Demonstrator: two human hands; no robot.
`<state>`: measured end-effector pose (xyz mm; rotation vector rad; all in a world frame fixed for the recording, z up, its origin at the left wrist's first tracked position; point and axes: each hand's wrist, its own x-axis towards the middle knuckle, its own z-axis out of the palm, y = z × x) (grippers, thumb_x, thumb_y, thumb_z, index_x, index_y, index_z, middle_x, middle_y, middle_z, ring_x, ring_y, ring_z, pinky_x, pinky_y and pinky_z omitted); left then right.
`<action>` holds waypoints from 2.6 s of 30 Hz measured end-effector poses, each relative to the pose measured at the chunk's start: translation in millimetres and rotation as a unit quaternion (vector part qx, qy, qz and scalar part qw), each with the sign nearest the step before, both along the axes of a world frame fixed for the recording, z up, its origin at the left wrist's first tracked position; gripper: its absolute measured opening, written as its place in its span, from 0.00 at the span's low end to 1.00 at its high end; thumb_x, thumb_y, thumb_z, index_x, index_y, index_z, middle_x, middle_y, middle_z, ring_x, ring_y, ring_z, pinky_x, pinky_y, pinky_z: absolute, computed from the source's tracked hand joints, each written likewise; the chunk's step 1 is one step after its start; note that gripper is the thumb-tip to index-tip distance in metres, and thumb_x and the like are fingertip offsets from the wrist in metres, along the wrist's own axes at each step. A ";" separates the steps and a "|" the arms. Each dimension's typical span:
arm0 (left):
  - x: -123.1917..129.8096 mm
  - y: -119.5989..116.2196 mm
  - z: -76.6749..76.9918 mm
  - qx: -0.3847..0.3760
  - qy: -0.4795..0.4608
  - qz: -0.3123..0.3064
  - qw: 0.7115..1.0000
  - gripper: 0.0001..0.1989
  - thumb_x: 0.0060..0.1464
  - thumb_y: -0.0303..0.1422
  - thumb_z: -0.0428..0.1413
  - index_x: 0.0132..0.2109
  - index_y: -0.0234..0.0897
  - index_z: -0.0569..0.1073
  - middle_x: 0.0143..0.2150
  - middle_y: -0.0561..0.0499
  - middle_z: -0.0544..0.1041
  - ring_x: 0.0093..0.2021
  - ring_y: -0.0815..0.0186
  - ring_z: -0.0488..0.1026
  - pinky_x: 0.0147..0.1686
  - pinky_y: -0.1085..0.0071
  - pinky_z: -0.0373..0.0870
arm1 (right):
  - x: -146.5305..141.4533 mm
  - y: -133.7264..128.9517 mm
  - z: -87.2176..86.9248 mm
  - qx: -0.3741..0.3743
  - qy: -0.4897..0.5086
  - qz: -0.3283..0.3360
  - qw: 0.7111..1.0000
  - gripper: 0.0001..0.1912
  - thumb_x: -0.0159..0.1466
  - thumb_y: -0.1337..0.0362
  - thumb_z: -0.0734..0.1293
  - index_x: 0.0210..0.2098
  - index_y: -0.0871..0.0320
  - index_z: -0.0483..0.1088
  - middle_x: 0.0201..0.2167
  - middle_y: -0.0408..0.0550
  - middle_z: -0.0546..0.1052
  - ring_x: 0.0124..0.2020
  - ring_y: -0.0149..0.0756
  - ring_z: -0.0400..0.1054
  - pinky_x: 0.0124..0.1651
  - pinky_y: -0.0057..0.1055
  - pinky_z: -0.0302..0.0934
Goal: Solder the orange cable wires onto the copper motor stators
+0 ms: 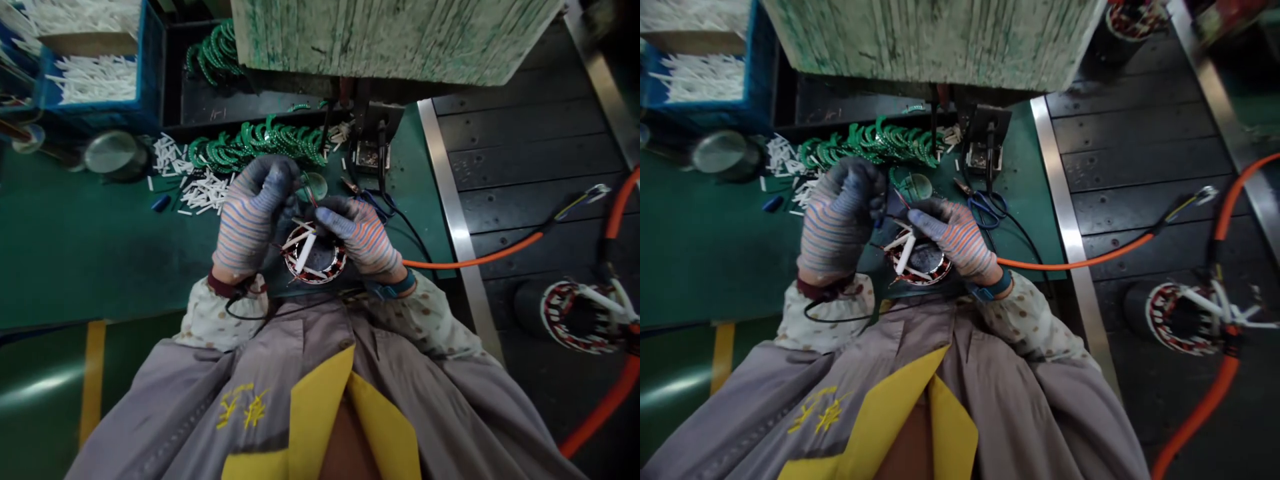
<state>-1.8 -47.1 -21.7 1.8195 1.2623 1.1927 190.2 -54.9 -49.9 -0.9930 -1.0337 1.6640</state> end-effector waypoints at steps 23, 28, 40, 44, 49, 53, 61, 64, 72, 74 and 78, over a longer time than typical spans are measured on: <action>0.8 4.7 15.2 -0.078 0.049 -0.014 0.996 0.12 0.73 0.44 0.66 0.50 0.41 0.86 0.45 0.49 0.87 0.45 0.57 0.86 0.49 0.65 0.83 | 5.8 0.8 -3.8 -0.032 -0.003 -0.010 0.999 0.28 0.52 0.38 0.87 0.36 0.53 0.84 0.32 0.43 0.85 0.35 0.38 0.78 0.43 0.35 0.77; 1.6 6.0 11.4 -0.095 0.044 0.000 0.995 0.15 0.71 0.47 0.67 0.49 0.40 0.86 0.44 0.48 0.87 0.46 0.56 0.85 0.48 0.66 0.83 | 8.7 3.7 -4.7 -0.028 0.010 0.007 1.000 0.31 0.51 0.36 0.86 0.32 0.55 0.80 0.25 0.39 0.77 0.29 0.32 0.71 0.36 0.31 0.71; 0.1 5.5 22.8 -0.107 0.095 -0.031 0.989 0.20 0.71 0.54 0.66 0.51 0.42 0.85 0.45 0.47 0.87 0.49 0.52 0.85 0.48 0.63 0.84 | 10.7 3.5 -12.5 -0.017 0.026 0.004 1.000 0.33 0.51 0.33 0.86 0.31 0.55 0.77 0.24 0.39 0.75 0.29 0.31 0.69 0.35 0.30 0.68; -4.1 8.8 25.2 -0.111 0.095 -0.056 0.988 0.23 0.71 0.57 0.65 0.53 0.43 0.85 0.47 0.47 0.87 0.50 0.50 0.86 0.48 0.61 0.85 | 12.2 2.7 -14.4 -0.016 0.026 0.007 1.000 0.33 0.51 0.33 0.85 0.32 0.55 0.78 0.24 0.39 0.76 0.27 0.30 0.67 0.33 0.30 0.65; -3.6 13.5 27.4 -0.106 0.108 -0.080 0.985 0.25 0.71 0.59 0.65 0.55 0.43 0.85 0.48 0.46 0.87 0.50 0.50 0.85 0.49 0.60 0.84 | 11.5 3.9 -12.9 -0.010 0.026 0.010 1.000 0.32 0.51 0.34 0.86 0.30 0.56 0.77 0.21 0.37 0.73 0.25 0.28 0.64 0.30 0.28 0.61; 1.4 7.0 22.3 -0.100 0.091 -0.059 0.989 0.27 0.71 0.61 0.64 0.55 0.42 0.83 0.48 0.45 0.87 0.50 0.51 0.86 0.48 0.61 0.84 | 12.0 3.1 -12.4 -0.010 0.030 0.013 0.999 0.32 0.53 0.34 0.85 0.30 0.55 0.78 0.22 0.39 0.75 0.25 0.30 0.66 0.29 0.29 0.63; 3.9 -0.4 10.8 -0.103 0.068 -0.031 0.992 0.28 0.70 0.61 0.65 0.57 0.42 0.80 0.47 0.46 0.86 0.48 0.52 0.85 0.46 0.61 0.85 | 18.3 0.0 -16.3 -0.009 0.027 0.042 0.999 0.29 0.58 0.35 0.83 0.32 0.56 0.80 0.25 0.41 0.79 0.25 0.31 0.69 0.30 0.29 0.65; 5.9 1.4 11.7 -0.103 0.062 -0.025 0.992 0.21 0.73 0.55 0.64 0.55 0.43 0.80 0.45 0.47 0.85 0.47 0.54 0.85 0.46 0.63 0.85 | 15.7 0.0 -15.7 -0.012 0.027 0.031 0.999 0.29 0.57 0.36 0.84 0.32 0.56 0.80 0.23 0.40 0.78 0.24 0.30 0.67 0.28 0.28 0.63; 5.0 4.6 13.2 -0.116 0.057 -0.046 0.991 0.21 0.70 0.54 0.67 0.54 0.42 0.81 0.46 0.48 0.86 0.45 0.56 0.86 0.46 0.64 0.86 | 19.2 1.1 -18.4 -0.002 0.045 0.034 0.998 0.31 0.58 0.34 0.83 0.32 0.57 0.80 0.26 0.42 0.81 0.25 0.29 0.69 0.30 0.27 0.66; 4.9 5.2 16.6 -0.114 0.060 -0.054 0.990 0.24 0.68 0.58 0.68 0.52 0.42 0.81 0.46 0.47 0.86 0.46 0.55 0.86 0.48 0.62 0.87 | 22.2 1.4 -23.9 0.009 0.049 0.050 0.998 0.30 0.58 0.35 0.84 0.35 0.57 0.81 0.30 0.44 0.83 0.29 0.31 0.72 0.35 0.29 0.70; 13.2 7.1 22.1 -0.111 0.078 -0.060 0.989 0.26 0.65 0.61 0.70 0.45 0.43 0.81 0.44 0.48 0.86 0.48 0.52 0.85 0.49 0.58 0.87 | 22.0 -2.6 -30.9 0.028 0.065 0.010 0.997 0.29 0.56 0.36 0.86 0.38 0.54 0.83 0.34 0.43 0.85 0.38 0.37 0.78 0.47 0.36 0.77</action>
